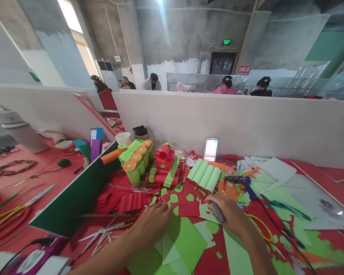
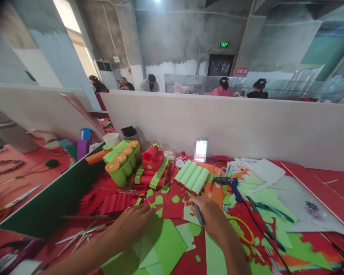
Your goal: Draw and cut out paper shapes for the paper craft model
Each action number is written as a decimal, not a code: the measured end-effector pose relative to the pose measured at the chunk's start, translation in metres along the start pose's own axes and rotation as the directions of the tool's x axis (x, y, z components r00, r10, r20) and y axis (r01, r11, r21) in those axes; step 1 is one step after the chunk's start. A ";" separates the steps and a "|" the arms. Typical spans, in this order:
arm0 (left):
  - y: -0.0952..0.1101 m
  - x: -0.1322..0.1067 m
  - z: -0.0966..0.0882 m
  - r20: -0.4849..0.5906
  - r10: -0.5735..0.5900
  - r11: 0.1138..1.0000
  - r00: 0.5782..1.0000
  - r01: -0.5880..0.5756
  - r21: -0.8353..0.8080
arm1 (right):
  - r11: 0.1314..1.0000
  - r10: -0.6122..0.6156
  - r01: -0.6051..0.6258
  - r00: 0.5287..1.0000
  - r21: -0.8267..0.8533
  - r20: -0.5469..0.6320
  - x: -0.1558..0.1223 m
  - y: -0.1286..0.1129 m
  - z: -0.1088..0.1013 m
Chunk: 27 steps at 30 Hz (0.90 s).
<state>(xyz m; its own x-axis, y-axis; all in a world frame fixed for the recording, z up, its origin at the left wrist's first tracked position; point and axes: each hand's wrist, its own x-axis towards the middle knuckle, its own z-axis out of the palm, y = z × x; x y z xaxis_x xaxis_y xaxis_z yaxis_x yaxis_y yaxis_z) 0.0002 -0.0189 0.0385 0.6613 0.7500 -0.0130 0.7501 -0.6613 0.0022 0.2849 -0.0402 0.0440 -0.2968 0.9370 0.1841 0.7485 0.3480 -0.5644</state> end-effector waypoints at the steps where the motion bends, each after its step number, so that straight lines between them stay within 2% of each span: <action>1: 0.001 0.001 -0.007 0.054 -0.022 1.000 0.998 0.022 -0.001 | 1.000 0.005 -0.005 1.000 -0.005 -0.011 -0.003 0.003 -0.004; 4: 0.014 0.005 -0.025 0.120 -0.103 0.992 0.987 0.111 -0.061 | 1.000 0.030 -0.029 0.998 0.007 -0.060 -0.011 0.012 -0.017; 6: 0.033 0.009 -0.027 0.122 -0.108 0.983 0.987 0.124 -0.134 | 0.999 0.041 -0.040 0.995 0.016 -0.093 -0.015 0.017 -0.024; 9: 0.066 0.022 -0.019 0.122 -0.017 0.960 0.992 0.051 -0.276 | 0.999 0.039 -0.040 0.985 -0.002 -0.166 -0.021 0.026 -0.031; 12: 0.091 0.045 -0.008 0.096 -0.048 0.959 0.994 0.073 -0.274 | 0.998 0.057 -0.054 0.966 0.016 -0.253 -0.024 0.033 -0.034; 14: 0.100 0.063 0.000 0.009 -0.061 0.971 0.998 0.061 -0.230 | 0.996 0.083 -0.070 0.957 0.058 -0.279 -0.024 0.037 -0.034; 18: 0.112 0.095 0.017 -0.083 -0.044 0.986 0.996 0.029 -0.164 | 0.980 0.125 -0.073 0.951 0.187 -0.284 -0.021 0.040 -0.030; 22: 0.117 0.107 0.034 -0.111 -0.021 0.987 0.994 0.003 -0.158 | 0.967 0.126 -0.059 0.956 0.247 -0.265 -0.018 0.043 -0.024; 25: 0.112 0.100 0.040 -0.214 -0.012 0.959 0.977 -0.049 -0.278 | 0.952 0.086 -0.008 0.965 0.305 -0.246 -0.017 0.045 -0.022; 27: 0.103 0.091 0.041 -0.287 -0.030 0.896 0.958 -0.101 -0.433 | 0.920 0.090 -0.001 0.974 0.391 -0.210 -0.016 0.044 -0.019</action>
<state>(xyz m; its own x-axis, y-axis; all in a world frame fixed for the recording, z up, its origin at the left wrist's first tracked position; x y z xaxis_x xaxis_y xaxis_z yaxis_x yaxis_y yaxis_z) 0.1374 -0.0192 -0.0037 0.6124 0.7415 0.2741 0.6080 -0.6634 0.4362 0.3336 -0.0398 0.0311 -0.0974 0.9499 0.2971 0.4570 0.3079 -0.8345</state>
